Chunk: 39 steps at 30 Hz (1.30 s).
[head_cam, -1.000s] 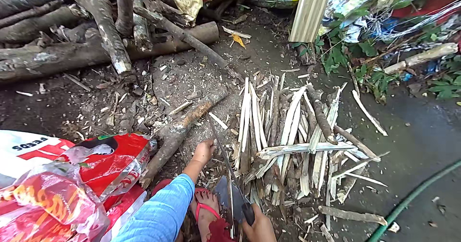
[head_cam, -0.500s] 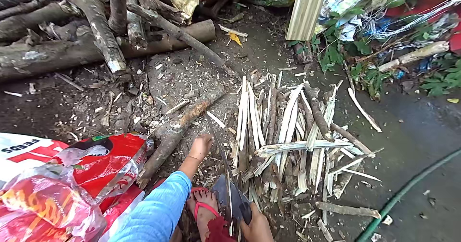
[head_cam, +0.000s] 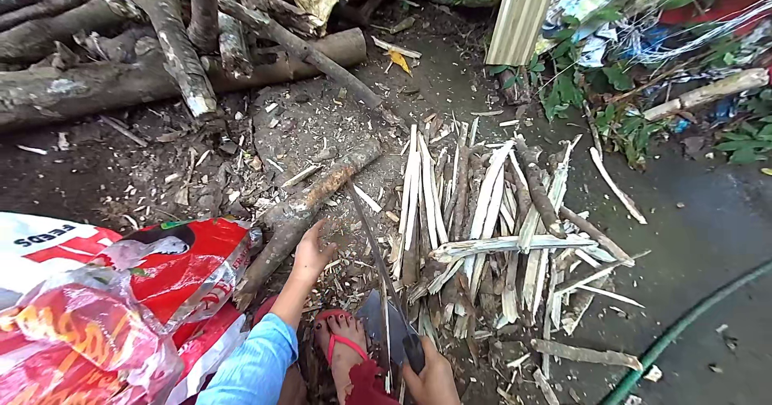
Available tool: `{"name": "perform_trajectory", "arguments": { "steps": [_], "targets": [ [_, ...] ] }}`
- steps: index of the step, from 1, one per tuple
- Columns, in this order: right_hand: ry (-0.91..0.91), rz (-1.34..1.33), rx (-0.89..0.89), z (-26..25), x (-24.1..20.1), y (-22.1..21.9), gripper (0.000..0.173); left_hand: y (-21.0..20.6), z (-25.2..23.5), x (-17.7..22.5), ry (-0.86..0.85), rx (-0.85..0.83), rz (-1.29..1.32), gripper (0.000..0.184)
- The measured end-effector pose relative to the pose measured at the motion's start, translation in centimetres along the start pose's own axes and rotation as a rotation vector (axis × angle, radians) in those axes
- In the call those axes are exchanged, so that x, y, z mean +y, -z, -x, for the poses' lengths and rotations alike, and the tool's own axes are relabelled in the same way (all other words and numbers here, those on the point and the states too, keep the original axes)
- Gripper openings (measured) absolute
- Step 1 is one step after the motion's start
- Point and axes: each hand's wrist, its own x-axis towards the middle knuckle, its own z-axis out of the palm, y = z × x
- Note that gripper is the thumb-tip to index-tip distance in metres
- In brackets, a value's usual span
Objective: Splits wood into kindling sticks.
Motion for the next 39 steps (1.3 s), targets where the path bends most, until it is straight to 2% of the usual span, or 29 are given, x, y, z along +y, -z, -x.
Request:
{"name": "perform_trajectory", "arguments": {
  "steps": [2, 6, 13, 17, 19, 21, 24, 26, 28, 30, 34, 39],
  "targets": [
    [0.029, -0.013, 0.051, 0.4, 0.1, -0.4, 0.046, 0.8, 1.2, -0.9, -0.004, 0.042, 0.0, 0.065],
    [-0.197, 0.061, -0.195, -1.7, -0.4, -0.4, 0.052, 1.2, 2.9, -2.2, 0.017, 0.071, -0.028, 0.059],
    [-0.087, -0.011, -0.091, -1.1, -0.2, -0.8, 0.05, 2.0, 4.2, -2.6, 0.017, 0.125, 0.004, 0.052],
    [-0.259, 0.094, -0.242, -2.9, 0.7, -2.2, 0.054, 1.8, 3.9, -3.2, 0.013, 0.119, -0.013, 0.05],
    [-0.256, 0.131, -0.266, -3.7, 0.4, -1.8, 0.052, 1.6, 3.6, -2.6, 0.015, 0.113, -0.008, 0.049],
    [-0.178, 0.093, -0.227, -3.1, 0.1, -1.3, 0.048, 1.6, 3.9, -2.4, 0.002, 0.118, -0.008, 0.048],
    [-0.025, -0.048, -0.05, -1.9, 0.3, -1.5, 0.047, 1.5, 3.7, -2.1, -0.024, 0.127, 0.009, 0.047],
    [-0.053, -0.073, -0.033, -1.8, 1.0, -2.3, 0.05, 1.4, 3.7, -2.4, -0.013, 0.109, 0.001, 0.047],
    [-0.217, -0.022, -0.166, -3.0, 1.8, -2.9, 0.055, 1.1, 3.4, -2.5, -0.002, 0.093, 0.001, 0.046],
    [-0.305, 0.017, -0.245, -4.3, 2.4, -3.1, 0.059, 0.8, 3.2, -2.2, 0.0, 0.074, 0.016, 0.047],
    [-0.253, -0.014, -0.241, -3.7, 2.3, -2.8, 0.057, 0.5, 3.5, -1.7, -0.004, 0.055, 0.033, 0.046],
    [-0.078, -0.161, -0.037, -1.5, 2.2, -2.8, 0.051, 0.2, 2.8, -0.8, -0.03, 0.052, 0.032, 0.044]
  ]
}}
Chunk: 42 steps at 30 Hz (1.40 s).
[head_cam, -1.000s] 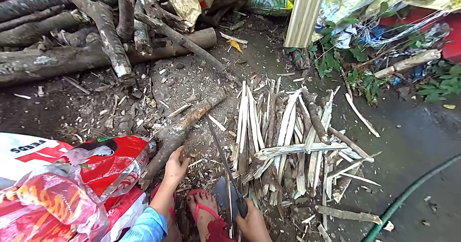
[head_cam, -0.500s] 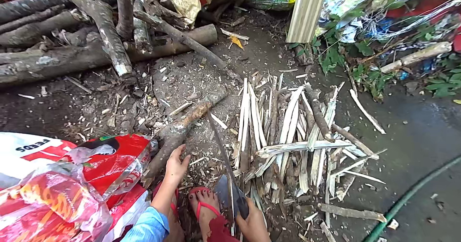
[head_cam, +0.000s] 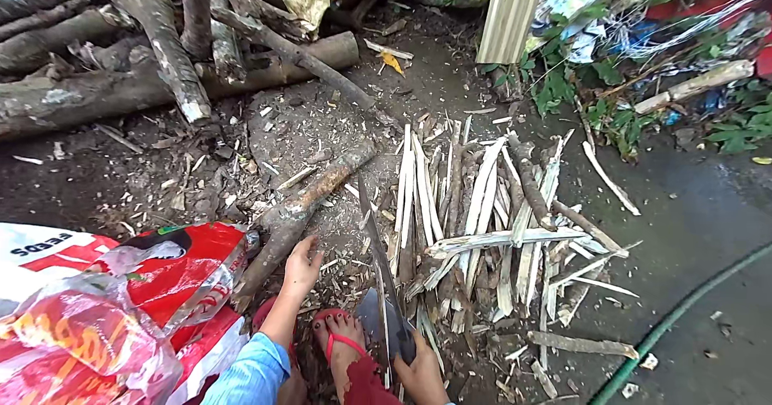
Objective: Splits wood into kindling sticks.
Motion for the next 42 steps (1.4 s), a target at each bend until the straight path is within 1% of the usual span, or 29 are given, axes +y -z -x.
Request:
{"name": "perform_trajectory", "arguments": {
  "steps": [1, 2, 4, 6, 8, 11, 13, 16, 18, 20, 22, 25, 28, 30, 33, 35, 37, 39, 40, 42],
  "targets": [
    [0.002, 0.005, 0.01, 0.0, 0.1, -0.3, 0.051, -0.1, -0.1, 0.0, -0.001, 0.002, -0.003, 0.044],
    [-0.038, 0.03, -0.021, -0.3, 0.3, -0.6, 0.051, -0.2, -0.3, 0.0, -0.002, 0.004, -0.003, 0.043],
    [-0.179, 0.128, -0.163, -1.7, 0.7, -0.9, 0.056, -0.5, -0.6, 0.1, -0.008, 0.005, 0.0, 0.043],
    [-0.242, 0.184, -0.228, -2.7, 1.5, -1.4, 0.058, -0.8, -0.7, 0.3, 0.0, -0.014, 0.003, 0.042],
    [-0.237, 0.189, -0.23, -3.0, 1.8, -1.5, 0.058, -1.2, -0.9, 0.4, 0.032, -0.048, 0.01, 0.042],
    [-0.198, 0.124, -0.222, -2.6, 2.0, -1.5, 0.057, -1.9, -1.2, 0.6, 0.085, -0.113, -0.01, 0.043],
    [-0.176, 0.093, -0.209, -2.6, 2.1, -1.3, 0.056, -2.8, -2.0, 1.1, 0.066, -0.177, -0.141, 0.043],
    [-0.183, 0.08, -0.214, -2.4, 2.0, -1.1, 0.054, -4.5, -3.2, 1.9, -0.038, -0.255, -0.445, 0.045],
    [-0.183, 0.034, -0.225, -2.2, 1.7, -0.7, 0.054, -5.5, -4.1, 2.3, -0.066, -0.312, -0.587, 0.046],
    [-0.172, -0.1, -0.232, -2.1, 1.9, -0.4, 0.051, -6.1, -5.0, 2.6, -0.06, -0.387, -0.672, 0.043],
    [-0.17, -0.266, -0.237, -1.8, 2.1, -0.3, 0.045, -6.4, -5.5, 2.7, -0.071, -0.429, -0.705, 0.037],
    [-0.193, -0.519, -0.246, -1.3, 2.1, -0.2, 0.038, -6.0, -5.6, 2.8, -0.018, -0.431, -0.594, 0.037],
    [-0.215, -0.756, -0.262, -1.0, 1.7, 0.2, 0.032, -4.7, -5.4, 3.2, 0.13, -0.384, -0.412, 0.04],
    [-0.199, -0.833, -0.271, -0.9, 1.7, 0.5, 0.031, -4.0, -5.4, 2.7, 0.18, -0.306, -0.218, 0.041],
    [-0.175, -0.882, -0.303, -0.8, 1.7, 1.2, 0.029, -3.9, -5.3, 2.9, 0.252, -0.209, 0.155, 0.042],
    [-0.162, -0.886, -0.337, -0.4, 1.8, 1.6, 0.028, -4.5, -5.0, 3.6, 0.317, -0.234, 0.363, 0.035],
    [-0.151, -0.886, -0.376, 0.1, 1.8, 1.9, 0.027, -5.0, -4.9, 3.8, 0.339, -0.295, 0.494, 0.024],
    [-0.143, -0.9, -0.407, 0.6, 2.0, 1.9, 0.026, -5.5, -4.8, 3.6, 0.323, -0.307, 0.543, 0.007],
    [-0.141, -0.925, -0.419, 0.8, 2.2, 1.9, 0.026, -5.6, -4.7, 3.4, 0.303, -0.31, 0.545, 0.003],
    [-0.136, -0.98, -0.448, 1.1, 2.7, 1.9, 0.026, -5.6, -4.7, 2.9, 0.248, -0.336, 0.509, 0.003]
  ]
}}
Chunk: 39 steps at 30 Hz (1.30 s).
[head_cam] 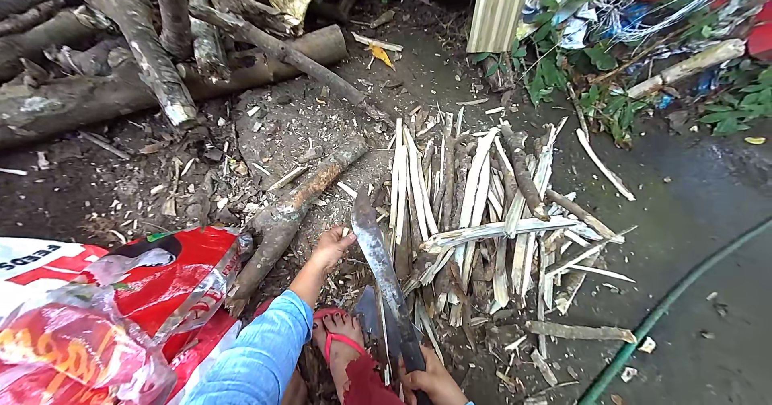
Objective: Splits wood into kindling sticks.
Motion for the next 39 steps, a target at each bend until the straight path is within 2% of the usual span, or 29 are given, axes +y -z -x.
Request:
{"name": "perform_trajectory", "arguments": {
  "steps": [3, 6, 8, 10, 12, 15, 18, 20, 24, 29, 32, 34, 36, 39],
  "targets": [
    [0.009, -0.04, -0.044, 0.5, 0.5, 1.0, 0.026, 0.8, 0.1, -0.5, -0.122, -0.114, -0.121, 0.002],
    [0.014, -0.151, -0.179, 0.9, 1.1, 2.9, 0.023, 1.6, -0.1, -0.4, -0.255, -0.25, -0.232, 0.009],
    [0.023, -0.236, -0.306, 1.5, 1.4, 4.0, 0.02, 2.1, -0.3, -0.1, -0.259, -0.304, -0.361, 0.015],
    [0.072, -0.271, -0.341, 2.0, 1.3, 4.1, 0.02, 3.0, -0.3, -0.1, -0.177, -0.256, -0.379, 0.021],
    [0.138, -0.199, -0.195, 2.5, 0.6, 3.5, 0.021, 3.6, -0.1, -0.2, -0.081, -0.105, -0.279, 0.021],
    [0.184, 0.115, 0.202, 1.8, -2.0, 0.9, 0.031, 2.5, -0.2, -0.7, 0.036, 0.062, -0.22, 0.031],
    [0.139, 0.534, 0.475, -0.8, -3.9, -1.7, 0.048, -0.6, -1.0, -0.9, 0.066, 0.16, -0.413, 0.033],
    [0.037, 0.723, 0.526, -2.3, -4.4, -3.1, 0.056, -2.6, -1.4, -0.1, 0.129, 0.129, -0.67, 0.042],
    [-0.118, 0.819, 0.533, -4.4, -3.0, -4.8, 0.062, -4.9, -2.1, 0.8, 0.206, 0.067, -1.013, 0.046],
    [-0.157, 0.893, 0.406, -5.2, -1.9, -4.5, 0.07, -4.2, -2.0, 1.3, 0.207, 0.047, -1.035, 0.047],
    [-0.17, 1.022, 0.308, -4.8, -4.3, -3.7, 0.052, -2.3, -1.3, 1.2, 0.196, 0.072, -0.936, 0.05],
    [-0.011, 1.047, 0.464, -4.1, -6.6, -3.2, 0.039, -0.8, -0.8, 0.3, 0.184, 0.092, -0.754, 0.051],
    [0.09, 1.063, 0.689, -4.1, -9.2, -2.6, 0.038, 0.3, -0.4, -1.4, 0.176, 0.145, -0.567, 0.045],
    [-0.059, 1.2, 0.862, -5.8, -12.1, -1.9, 0.042, 0.4, 0.2, -1.6, 0.186, 0.192, -0.55, 0.039]
  ]
}}
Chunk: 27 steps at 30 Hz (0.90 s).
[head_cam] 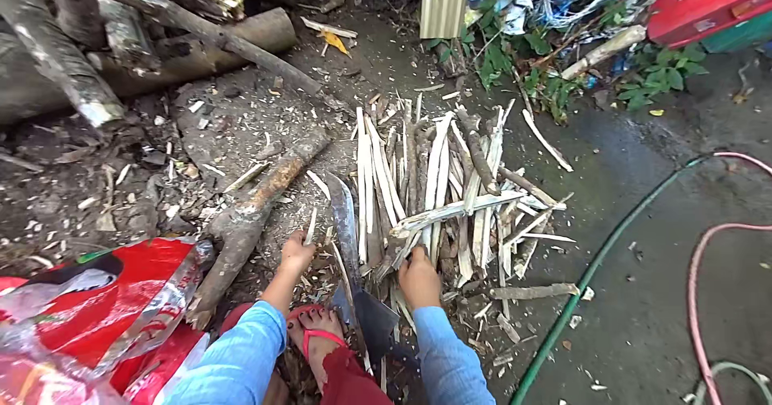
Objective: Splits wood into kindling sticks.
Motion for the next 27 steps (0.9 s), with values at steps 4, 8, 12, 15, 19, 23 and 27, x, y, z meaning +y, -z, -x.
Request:
{"name": "perform_trajectory", "arguments": {
  "steps": [4, 8, 12, 15, 19, 23, 27],
  "targets": [
    [-0.078, 0.1, -0.015, -1.5, -2.0, -0.3, 0.043, -0.5, 0.3, 2.6, -0.052, -0.011, -0.188, 0.039],
    [-0.092, -0.005, 0.045, -2.1, -1.4, -0.8, 0.04, -2.0, -1.2, 4.3, -0.071, -0.05, -0.363, 0.041],
    [-0.034, -0.212, 0.139, -1.7, 0.2, -0.7, 0.036, -2.2, -1.7, 5.0, -0.053, -0.101, -0.46, 0.041],
    [0.082, -0.42, 0.266, -0.4, 0.6, -0.9, 0.041, -1.4, -1.7, 4.4, -0.047, -0.109, -0.421, 0.046],
    [0.248, -0.574, 0.22, 1.4, -1.1, -2.9, 0.042, -1.5, -1.2, 3.9, -0.029, -0.094, -0.371, 0.055],
    [0.343, -0.553, 0.043, 2.2, -3.2, -5.4, 0.039, -1.8, -1.0, 5.1, -0.039, -0.122, -0.445, 0.044],
    [0.344, -0.607, -0.038, 2.5, -4.3, -6.6, 0.036, 0.1, -0.9, 4.8, -0.092, -0.147, -0.317, 0.042]
  ]
}}
